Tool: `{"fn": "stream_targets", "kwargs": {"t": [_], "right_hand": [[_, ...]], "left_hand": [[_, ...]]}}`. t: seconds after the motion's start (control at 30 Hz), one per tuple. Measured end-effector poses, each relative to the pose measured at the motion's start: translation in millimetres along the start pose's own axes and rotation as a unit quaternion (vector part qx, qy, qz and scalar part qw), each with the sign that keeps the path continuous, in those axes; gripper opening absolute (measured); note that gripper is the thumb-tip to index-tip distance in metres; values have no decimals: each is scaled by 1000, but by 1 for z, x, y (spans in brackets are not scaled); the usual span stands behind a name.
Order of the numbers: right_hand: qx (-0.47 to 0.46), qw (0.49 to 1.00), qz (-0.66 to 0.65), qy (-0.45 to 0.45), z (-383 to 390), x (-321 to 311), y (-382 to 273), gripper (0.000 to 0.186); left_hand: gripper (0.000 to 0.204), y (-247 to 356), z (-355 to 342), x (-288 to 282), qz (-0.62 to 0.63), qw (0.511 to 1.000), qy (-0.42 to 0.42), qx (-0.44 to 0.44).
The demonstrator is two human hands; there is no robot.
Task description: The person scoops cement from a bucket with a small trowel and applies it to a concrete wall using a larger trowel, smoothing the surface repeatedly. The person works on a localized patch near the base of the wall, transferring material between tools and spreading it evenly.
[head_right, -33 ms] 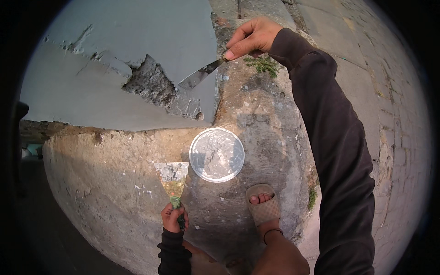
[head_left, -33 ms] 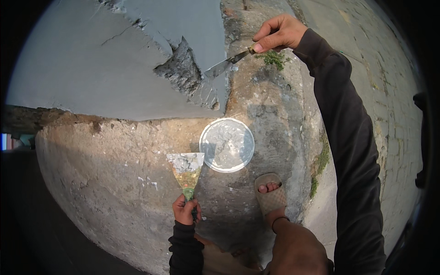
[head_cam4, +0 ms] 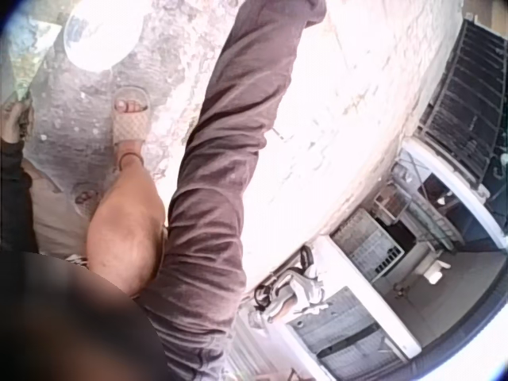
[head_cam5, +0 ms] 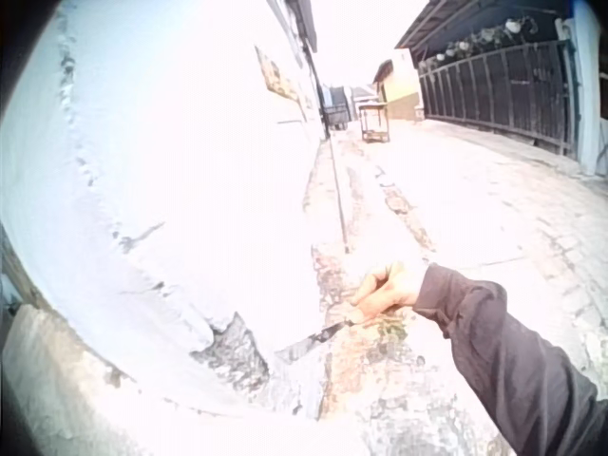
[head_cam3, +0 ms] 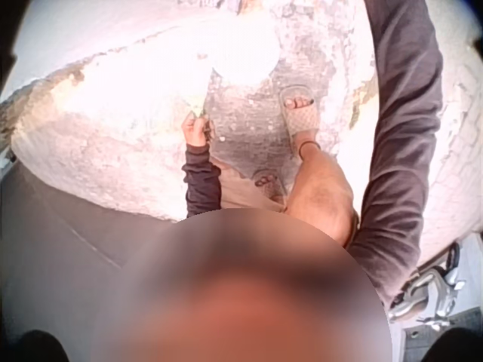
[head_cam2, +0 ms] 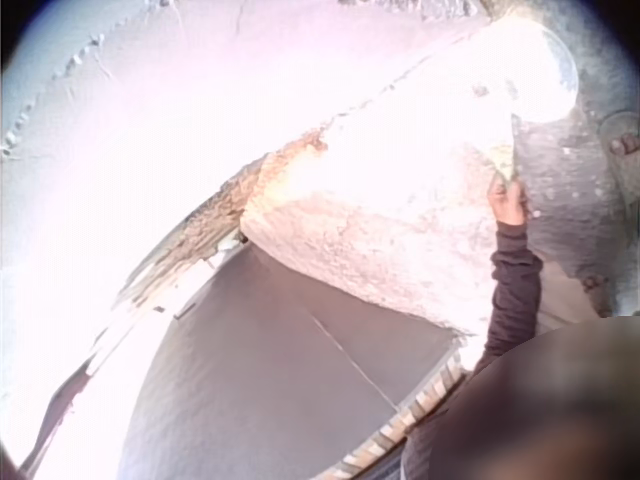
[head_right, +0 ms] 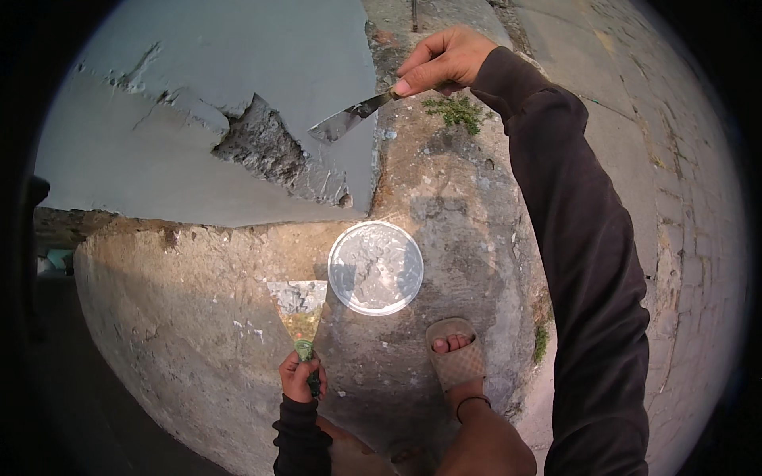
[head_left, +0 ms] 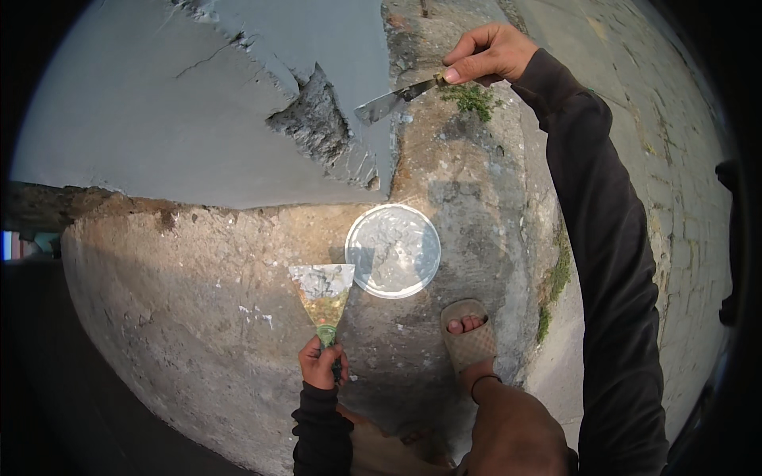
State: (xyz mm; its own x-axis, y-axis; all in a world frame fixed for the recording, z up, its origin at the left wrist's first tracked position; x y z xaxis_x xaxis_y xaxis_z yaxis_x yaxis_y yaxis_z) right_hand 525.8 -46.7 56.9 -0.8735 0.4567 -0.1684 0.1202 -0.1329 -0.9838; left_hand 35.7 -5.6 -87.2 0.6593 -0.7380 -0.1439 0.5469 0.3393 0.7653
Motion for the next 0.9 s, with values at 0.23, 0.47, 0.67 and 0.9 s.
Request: {"fn": "stream_targets", "kwargs": {"t": [0.23,0.47,0.67,0.9], "right_hand": [[9,996,5,-87,1,30,11,29],[10,999,4,-38,-22,10,12,30],[81,994,40,-62,-11,3,23,24],[52,990,34,-123,-45,42,39,27]], "left_hand": [[11,2,-6,3,-18,1000,3,4],[11,1,-8,6,-33,999,-1,8],[12,3,-13,9,-27,1000,-3,12],[11,-1,-17,13,-29,1000,-3,-2]]}}
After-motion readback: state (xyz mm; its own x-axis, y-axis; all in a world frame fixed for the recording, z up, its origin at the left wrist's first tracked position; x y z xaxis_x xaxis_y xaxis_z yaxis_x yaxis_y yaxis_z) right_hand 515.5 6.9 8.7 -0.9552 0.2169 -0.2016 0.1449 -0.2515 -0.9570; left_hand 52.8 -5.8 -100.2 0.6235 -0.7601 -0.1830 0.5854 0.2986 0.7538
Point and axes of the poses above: each hand's wrist, its own z-axis away from the middle knuckle, its own x-axis out of the palm, y = z × x, the point moved 7 cm from there along -z, towards the middle knuckle, and after that the axes turned 13 degrees about -z, right-handed, at the moved point
